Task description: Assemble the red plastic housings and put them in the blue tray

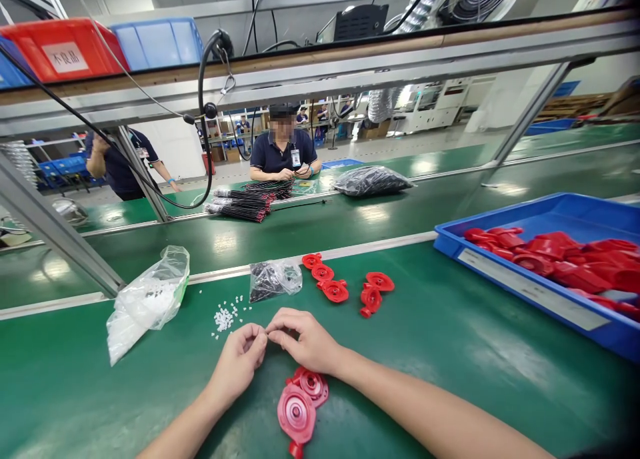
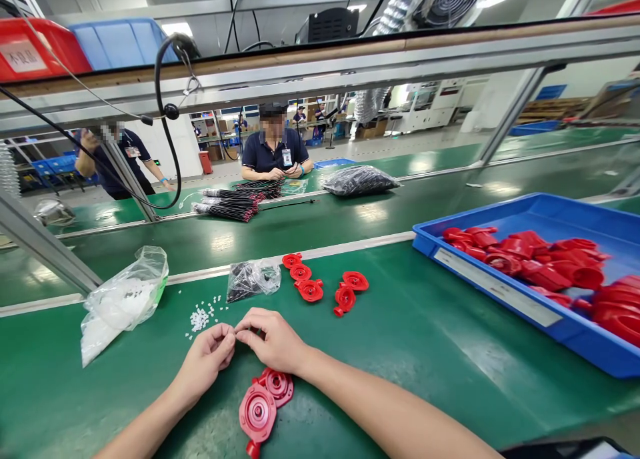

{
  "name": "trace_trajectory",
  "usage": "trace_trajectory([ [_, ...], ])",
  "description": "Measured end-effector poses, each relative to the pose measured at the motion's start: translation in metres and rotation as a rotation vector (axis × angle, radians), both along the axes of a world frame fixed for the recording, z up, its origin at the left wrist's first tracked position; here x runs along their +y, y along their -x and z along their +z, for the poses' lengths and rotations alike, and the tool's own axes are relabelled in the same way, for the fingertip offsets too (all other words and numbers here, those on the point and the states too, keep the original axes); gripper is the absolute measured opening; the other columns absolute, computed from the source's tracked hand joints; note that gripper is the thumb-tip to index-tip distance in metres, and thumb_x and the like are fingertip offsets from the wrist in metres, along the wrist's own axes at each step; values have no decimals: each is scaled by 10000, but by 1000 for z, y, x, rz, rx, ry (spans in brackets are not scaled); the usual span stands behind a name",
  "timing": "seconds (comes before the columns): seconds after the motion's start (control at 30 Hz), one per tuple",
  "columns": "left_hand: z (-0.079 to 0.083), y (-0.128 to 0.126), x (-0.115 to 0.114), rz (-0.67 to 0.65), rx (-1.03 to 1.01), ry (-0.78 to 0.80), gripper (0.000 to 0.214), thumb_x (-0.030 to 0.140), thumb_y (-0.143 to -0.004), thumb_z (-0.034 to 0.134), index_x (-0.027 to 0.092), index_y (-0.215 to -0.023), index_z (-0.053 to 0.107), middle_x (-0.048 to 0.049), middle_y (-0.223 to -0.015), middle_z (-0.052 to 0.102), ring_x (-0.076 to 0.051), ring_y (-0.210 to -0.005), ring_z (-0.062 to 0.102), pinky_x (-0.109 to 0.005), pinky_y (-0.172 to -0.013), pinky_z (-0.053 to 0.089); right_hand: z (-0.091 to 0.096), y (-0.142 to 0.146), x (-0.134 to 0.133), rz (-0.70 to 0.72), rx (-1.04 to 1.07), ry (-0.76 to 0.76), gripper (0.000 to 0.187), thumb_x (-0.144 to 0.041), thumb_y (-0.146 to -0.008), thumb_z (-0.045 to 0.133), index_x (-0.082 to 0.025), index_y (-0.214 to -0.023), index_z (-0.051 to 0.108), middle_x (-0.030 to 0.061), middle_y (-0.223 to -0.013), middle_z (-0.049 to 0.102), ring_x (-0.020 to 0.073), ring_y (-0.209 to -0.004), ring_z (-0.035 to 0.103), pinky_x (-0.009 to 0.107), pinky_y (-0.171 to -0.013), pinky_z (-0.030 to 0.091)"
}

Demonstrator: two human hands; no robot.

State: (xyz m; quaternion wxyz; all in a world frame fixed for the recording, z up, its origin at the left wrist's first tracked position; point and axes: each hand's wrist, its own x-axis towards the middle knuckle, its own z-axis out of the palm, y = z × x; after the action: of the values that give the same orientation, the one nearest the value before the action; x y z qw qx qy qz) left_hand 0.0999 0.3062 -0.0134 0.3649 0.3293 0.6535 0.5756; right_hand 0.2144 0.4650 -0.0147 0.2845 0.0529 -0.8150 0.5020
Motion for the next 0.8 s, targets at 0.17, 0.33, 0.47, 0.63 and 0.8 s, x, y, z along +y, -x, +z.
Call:
trace_trajectory([
  [0.17, 1, 1, 1, 26, -58, -8, 592, 737, -787, 703, 174, -809, 523, 60, -591, 434, -79, -534, 328, -216, -513, 243, 0, -1, -3, 26, 75, -1, 223, -274, -1008, 589, -186, -1060, 787, 77, -925, 718, 184, -830, 663, 306, -758, 536],
  [0.33, -3, 1, 0, 58, -67, -28, 586, 720, -783, 726, 166, -807, 538, 53, -589, 458, -82, -539, 354, -217, -523, 267, 2, -3, -2, 88, 54, -42, 249, -290, -1034, 564, -191, -1064, 790, 76, -924, 716, 178, -823, 661, 303, -762, 540],
  [0.47, -5, 2, 0, 47, -124, -35, 572, 695, -777, 749, 158, -804, 553, 56, -575, 460, -75, -520, 344, -216, -513, 250, 4, -3, 2, 154, 69, -139, 269, -267, -1047, 533, -175, -1110, 777, 99, -970, 725, 188, -870, 669, 313, -797, 540],
  [0.63, 1, 3, 1, -12, -124, 21, 545, 691, -826, 694, 174, -784, 527, 51, -564, 462, -82, -512, 339, -226, -513, 255, 1, -1, 4, 59, 81, -100, 224, -306, -1015, 595, -181, -1019, 781, 78, -880, 734, 178, -773, 662, 301, -722, 534],
  [0.8, 19, -15, -10, -214, 217, 169, 419, 590, -877, 655, 175, -839, 617, -14, -761, 561, -150, -671, 476, -268, -633, 394, 5, -2, 8, -80, 98, -11, 195, -323, -959, 647, -182, -887, 760, 46, -785, 694, 146, -660, 613, 252, -584, 492],
])
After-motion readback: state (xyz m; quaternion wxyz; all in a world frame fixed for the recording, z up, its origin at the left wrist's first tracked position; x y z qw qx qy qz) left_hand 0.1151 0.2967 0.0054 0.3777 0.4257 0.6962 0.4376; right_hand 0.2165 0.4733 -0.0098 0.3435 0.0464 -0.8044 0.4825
